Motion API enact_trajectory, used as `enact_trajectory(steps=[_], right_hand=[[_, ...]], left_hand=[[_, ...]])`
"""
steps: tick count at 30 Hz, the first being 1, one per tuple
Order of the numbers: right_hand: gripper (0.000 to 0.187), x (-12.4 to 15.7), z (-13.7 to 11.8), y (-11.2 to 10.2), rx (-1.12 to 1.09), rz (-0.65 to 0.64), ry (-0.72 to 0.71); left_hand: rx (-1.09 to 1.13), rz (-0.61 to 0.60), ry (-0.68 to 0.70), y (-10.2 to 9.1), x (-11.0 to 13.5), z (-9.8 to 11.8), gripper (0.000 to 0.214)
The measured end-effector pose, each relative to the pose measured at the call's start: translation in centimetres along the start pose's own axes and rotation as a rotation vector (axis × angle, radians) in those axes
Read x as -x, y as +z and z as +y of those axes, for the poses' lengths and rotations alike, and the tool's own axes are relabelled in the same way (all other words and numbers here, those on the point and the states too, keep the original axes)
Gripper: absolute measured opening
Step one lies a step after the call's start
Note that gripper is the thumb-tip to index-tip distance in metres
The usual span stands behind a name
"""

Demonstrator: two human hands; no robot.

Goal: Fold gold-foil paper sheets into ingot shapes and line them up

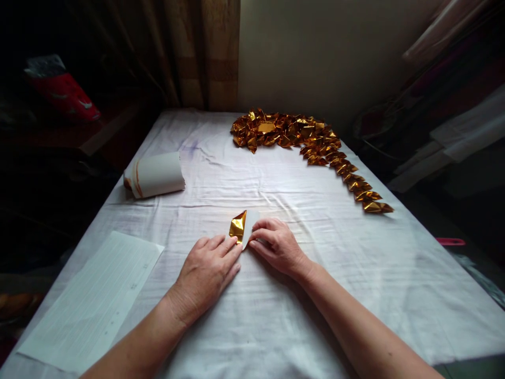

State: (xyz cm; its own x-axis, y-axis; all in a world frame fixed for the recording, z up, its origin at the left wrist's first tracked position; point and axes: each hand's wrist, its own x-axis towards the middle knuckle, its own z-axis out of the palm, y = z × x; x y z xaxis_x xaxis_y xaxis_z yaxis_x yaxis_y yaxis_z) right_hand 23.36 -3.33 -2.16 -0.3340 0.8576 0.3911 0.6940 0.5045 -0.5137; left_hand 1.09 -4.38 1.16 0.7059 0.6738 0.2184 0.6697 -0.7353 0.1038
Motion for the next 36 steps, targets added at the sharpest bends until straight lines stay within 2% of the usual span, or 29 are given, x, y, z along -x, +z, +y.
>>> enact_trajectory(steps=[4,12,21,25,31,36], right_hand=[[0.005,-0.5,-0.4,0.1,-0.057,-0.003,0.097],[0.006,-0.8,-1.3,0.3,-0.011,0.008,0.182],[0.006,-0.9,-1.3,0.4,0.009,-0.001,0.196],[0.007,-0.9,-1.3,0.5,0.007,-0.007,0.191],[0.014,-0.9,-1.1,0.6,0.027,-0.007,0.192],[0.002,-0.8,-0.1,0.6,-0.06,-0.032,0.161]], left_hand=[[-0.024,-0.04,-0.001,-0.2,0.0,0.2,0.034],[-0.012,-0.068,-0.003,-0.5,0.0,0.2,0.035],[0.002,-0.082,-0.007,-0.5,0.1,0.2,0.043],[-0.006,-0.11,0.0,-0.7,0.0,0.3,0.035],[-0.034,-0.088,-0.012,-0.6,-0.1,0.7,0.031],[-0.033,-0.085,-0.015,-0.4,-0.2,0.7,0.029]])
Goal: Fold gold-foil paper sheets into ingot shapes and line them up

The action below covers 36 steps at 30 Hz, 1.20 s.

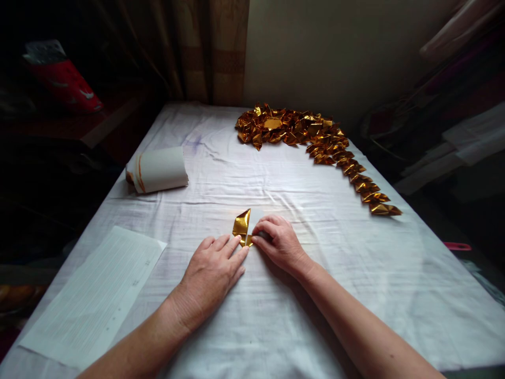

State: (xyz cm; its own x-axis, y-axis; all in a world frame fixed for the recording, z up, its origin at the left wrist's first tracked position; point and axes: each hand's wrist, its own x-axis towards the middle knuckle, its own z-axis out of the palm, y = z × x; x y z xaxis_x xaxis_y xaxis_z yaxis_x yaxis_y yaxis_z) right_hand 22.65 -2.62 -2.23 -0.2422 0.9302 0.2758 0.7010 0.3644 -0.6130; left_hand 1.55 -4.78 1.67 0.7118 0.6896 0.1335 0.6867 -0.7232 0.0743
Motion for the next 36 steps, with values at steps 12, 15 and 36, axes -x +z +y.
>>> enact_trajectory(steps=[12,15,36], right_hand=[[0.037,0.3,1.5,0.6,0.01,0.263,0.005],[0.045,0.2,1.4,0.6,0.098,0.284,0.082],[0.05,1.1,1.7,-1.4,-0.172,0.134,-0.032]], left_hand=[[0.04,0.04,0.034,0.1,-0.4,-0.9,0.015],[0.05,0.083,0.051,0.6,-0.7,-1.7,0.011],[0.153,0.141,0.155,1.1,-5.3,-6.3,0.017]])
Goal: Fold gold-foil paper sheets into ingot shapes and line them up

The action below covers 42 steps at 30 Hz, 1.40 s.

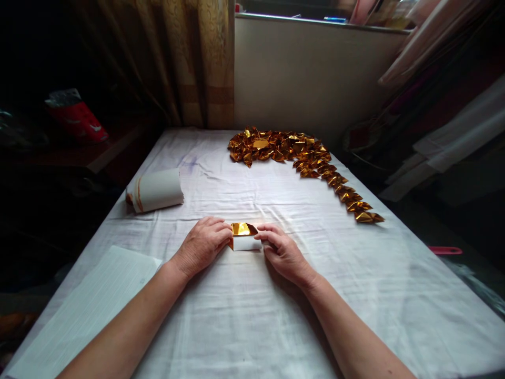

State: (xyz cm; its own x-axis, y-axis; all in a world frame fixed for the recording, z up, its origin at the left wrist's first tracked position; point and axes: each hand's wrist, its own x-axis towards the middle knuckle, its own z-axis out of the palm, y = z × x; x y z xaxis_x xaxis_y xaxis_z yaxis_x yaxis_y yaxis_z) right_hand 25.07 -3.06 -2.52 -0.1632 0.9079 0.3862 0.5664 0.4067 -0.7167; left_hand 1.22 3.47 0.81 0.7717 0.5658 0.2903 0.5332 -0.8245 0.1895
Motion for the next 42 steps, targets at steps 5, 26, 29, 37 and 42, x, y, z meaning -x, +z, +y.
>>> enact_trajectory(steps=[5,26,29,37,42], right_hand=[[0.041,-0.1,0.0,0.3,0.0,0.013,-0.037],[0.011,-1.2,0.1,0.1,0.19,-0.006,-0.026],[0.012,-1.3,0.0,0.2,0.176,-0.009,-0.025],[0.009,-1.3,-0.4,0.6,0.211,0.003,0.031],[0.005,-1.3,-0.4,1.0,0.272,0.032,0.037]], left_hand=[[-0.033,0.066,-0.09,1.0,1.0,1.2,0.018],[-0.002,0.056,-0.251,1.2,0.6,2.9,0.01],[-0.013,0.061,-0.243,1.3,0.6,3.0,0.01],[-0.078,0.027,-0.297,1.2,0.2,3.7,0.016],[-0.091,0.02,-0.309,1.4,0.0,4.0,0.027]])
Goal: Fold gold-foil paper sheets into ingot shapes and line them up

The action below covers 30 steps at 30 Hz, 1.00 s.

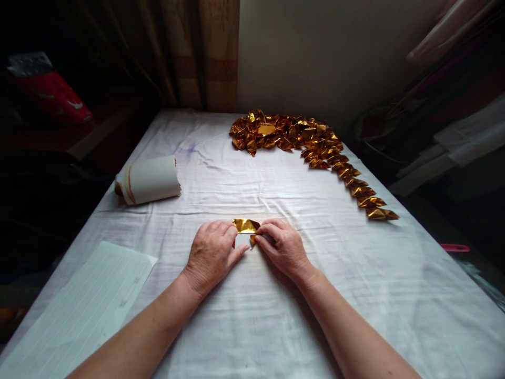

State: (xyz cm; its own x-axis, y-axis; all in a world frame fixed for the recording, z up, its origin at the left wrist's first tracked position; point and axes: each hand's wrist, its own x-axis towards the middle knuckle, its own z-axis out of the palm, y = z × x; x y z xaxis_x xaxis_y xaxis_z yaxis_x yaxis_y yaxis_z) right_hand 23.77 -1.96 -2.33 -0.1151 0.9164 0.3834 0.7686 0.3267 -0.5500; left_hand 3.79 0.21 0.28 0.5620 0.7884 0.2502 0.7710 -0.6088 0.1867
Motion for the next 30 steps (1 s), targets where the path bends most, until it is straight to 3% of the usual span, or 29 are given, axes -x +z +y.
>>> enact_trajectory(steps=[5,30], right_hand=[[0.006,0.1,-0.1,0.2,0.041,0.02,-0.01],[0.003,0.2,-0.4,0.6,0.093,0.029,0.04]], left_hand=[[-0.092,-0.002,-0.018,0.2,-0.2,0.6,0.042],[-0.116,0.013,-0.075,0.8,-0.9,1.2,0.041]])
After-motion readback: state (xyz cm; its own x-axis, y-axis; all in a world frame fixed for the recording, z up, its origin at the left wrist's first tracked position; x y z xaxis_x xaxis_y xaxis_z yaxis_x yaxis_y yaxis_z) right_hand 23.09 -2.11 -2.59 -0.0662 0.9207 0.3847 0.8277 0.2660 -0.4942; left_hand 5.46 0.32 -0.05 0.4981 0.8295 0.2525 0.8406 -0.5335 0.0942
